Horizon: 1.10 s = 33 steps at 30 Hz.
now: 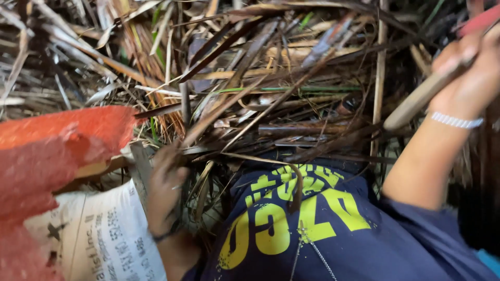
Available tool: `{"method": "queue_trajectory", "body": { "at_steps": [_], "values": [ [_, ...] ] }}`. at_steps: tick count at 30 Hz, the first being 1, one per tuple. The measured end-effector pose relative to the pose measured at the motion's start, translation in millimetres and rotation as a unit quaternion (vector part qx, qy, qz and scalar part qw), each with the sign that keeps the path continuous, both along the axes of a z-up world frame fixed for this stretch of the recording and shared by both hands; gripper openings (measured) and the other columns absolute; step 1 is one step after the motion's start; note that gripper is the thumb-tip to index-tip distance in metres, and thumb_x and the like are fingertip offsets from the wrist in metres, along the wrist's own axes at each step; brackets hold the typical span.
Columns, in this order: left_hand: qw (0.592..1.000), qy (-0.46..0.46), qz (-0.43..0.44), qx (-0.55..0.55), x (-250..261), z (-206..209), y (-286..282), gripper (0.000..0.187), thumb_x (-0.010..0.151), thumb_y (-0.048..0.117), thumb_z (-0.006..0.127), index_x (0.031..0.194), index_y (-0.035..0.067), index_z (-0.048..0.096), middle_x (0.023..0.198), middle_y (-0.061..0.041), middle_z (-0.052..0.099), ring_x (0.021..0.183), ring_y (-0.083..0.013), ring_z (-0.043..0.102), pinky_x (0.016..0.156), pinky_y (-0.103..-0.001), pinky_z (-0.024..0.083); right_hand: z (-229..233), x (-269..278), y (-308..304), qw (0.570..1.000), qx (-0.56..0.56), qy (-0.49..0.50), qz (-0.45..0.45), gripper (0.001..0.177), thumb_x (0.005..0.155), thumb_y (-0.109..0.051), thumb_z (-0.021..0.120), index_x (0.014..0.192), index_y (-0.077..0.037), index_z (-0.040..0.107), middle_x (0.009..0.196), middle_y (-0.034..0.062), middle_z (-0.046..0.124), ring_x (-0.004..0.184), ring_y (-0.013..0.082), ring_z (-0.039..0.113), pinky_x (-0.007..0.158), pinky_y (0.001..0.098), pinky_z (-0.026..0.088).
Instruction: The person uses a curved blade to strip long, thin fibers or pieces from dried palm-like leaves over a pile of similar organic material.
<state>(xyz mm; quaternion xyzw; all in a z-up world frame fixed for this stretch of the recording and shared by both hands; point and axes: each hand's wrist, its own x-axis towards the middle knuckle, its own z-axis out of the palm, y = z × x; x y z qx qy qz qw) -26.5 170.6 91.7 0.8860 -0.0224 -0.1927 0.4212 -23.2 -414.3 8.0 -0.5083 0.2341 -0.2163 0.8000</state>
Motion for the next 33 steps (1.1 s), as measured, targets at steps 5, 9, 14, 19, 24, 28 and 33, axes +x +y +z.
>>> {"method": "queue_trajectory", "body": {
  "at_steps": [5, 9, 14, 19, 24, 28, 33],
  "values": [
    [0.977, -0.107, -0.089, -0.159, 56.4, -10.9, -110.9, 0.033, 0.110, 0.021, 0.038, 0.134, 0.006, 0.056, 0.132, -0.014, 0.054, 0.124, -0.0260, 0.055, 0.113, -0.041, 0.043, 97.1, 12.6, 128.0, 0.971, -0.124, -0.126, 0.159, 0.051, 0.106, -0.019, 0.044, 0.151, -0.001, 0.032, 0.112, 0.0126, 0.023, 0.040, 0.0050, 0.023, 0.033, 0.0222, 0.027],
    [0.947, -0.197, -0.190, -0.170, 81.0, -2.4, -186.3, 0.024, 0.107, 0.019, 0.050, 0.106, 0.005, 0.069, 0.103, -0.010, 0.069, 0.100, -0.0265, 0.065, 0.093, -0.040, 0.049, 80.4, 11.0, 150.0, 0.894, 0.197, -0.160, 0.370, 0.071, 0.093, -0.003, 0.039, 0.160, 0.006, 0.018, 0.161, 0.0266, 0.032, 0.040, 0.0200, 0.057, 0.036, 0.0296, 0.045],
    [0.935, -0.179, -0.231, -0.201, 72.3, 10.5, -204.5, 0.017, 0.102, 0.016, 0.063, 0.114, 0.005, 0.069, 0.102, -0.012, 0.070, 0.095, -0.0341, 0.069, 0.080, -0.043, 0.055, 77.4, 17.0, 170.3, 0.927, 0.029, -0.098, 0.362, 0.033, 0.106, -0.023, 0.052, 0.119, 0.000, 0.032, 0.106, 0.0147, 0.043, 0.044, 0.0188, 0.054, 0.040, 0.0261, 0.046],
    [0.953, -0.052, -0.286, -0.085, 67.0, 15.9, -141.3, 0.047, 0.097, 0.022, 0.066, 0.136, -0.002, 0.055, 0.106, -0.032, 0.072, 0.098, -0.0545, 0.067, 0.083, -0.064, 0.052, 30.0, 20.8, 114.1, 0.963, 0.104, -0.117, 0.218, 0.030, 0.110, -0.017, 0.051, 0.080, -0.010, 0.051, 0.050, 0.0116, 0.042, 0.040, 0.0264, 0.052, 0.038, 0.0340, 0.045],
    [0.959, -0.207, -0.192, -0.039, 56.1, -3.8, -69.4, 0.013, 0.097, 0.019, 0.072, 0.108, 0.013, 0.073, 0.090, -0.003, 0.074, 0.088, -0.0324, 0.069, 0.084, -0.042, 0.055, 13.8, 7.2, 38.7, 0.965, 0.035, -0.039, 0.259, 0.047, 0.118, -0.052, 0.035, 0.079, -0.026, 0.041, 0.065, -0.0095, 0.031, 0.060, 0.0068, 0.040, 0.058, 0.0180, 0.035],
    [0.960, -0.229, -0.149, -0.056, 49.8, 5.8, -72.2, 0.014, 0.102, 0.006, 0.062, 0.111, 0.009, 0.071, 0.096, -0.006, 0.071, 0.088, -0.0323, 0.070, 0.083, -0.041, 0.057, -11.0, 2.8, 41.0, 0.973, 0.013, -0.073, 0.220, 0.021, 0.121, -0.044, 0.031, 0.116, -0.036, 0.050, 0.076, -0.0030, 0.034, 0.063, 0.0166, 0.044, 0.057, 0.0252, 0.040],
    [0.971, -0.175, -0.106, -0.126, 52.1, -18.2, -111.1, 0.014, 0.105, 0.013, 0.056, 0.115, 0.013, 0.065, 0.103, -0.009, 0.068, 0.101, -0.0346, 0.070, 0.087, -0.044, 0.056, 24.2, 12.0, 122.6, 0.946, -0.010, -0.076, 0.316, 0.015, 0.111, -0.025, 0.041, 0.114, -0.021, 0.055, 0.062, 0.0027, 0.042, 0.049, 0.0168, 0.048, 0.046, 0.0263, 0.044]
  ]
}}
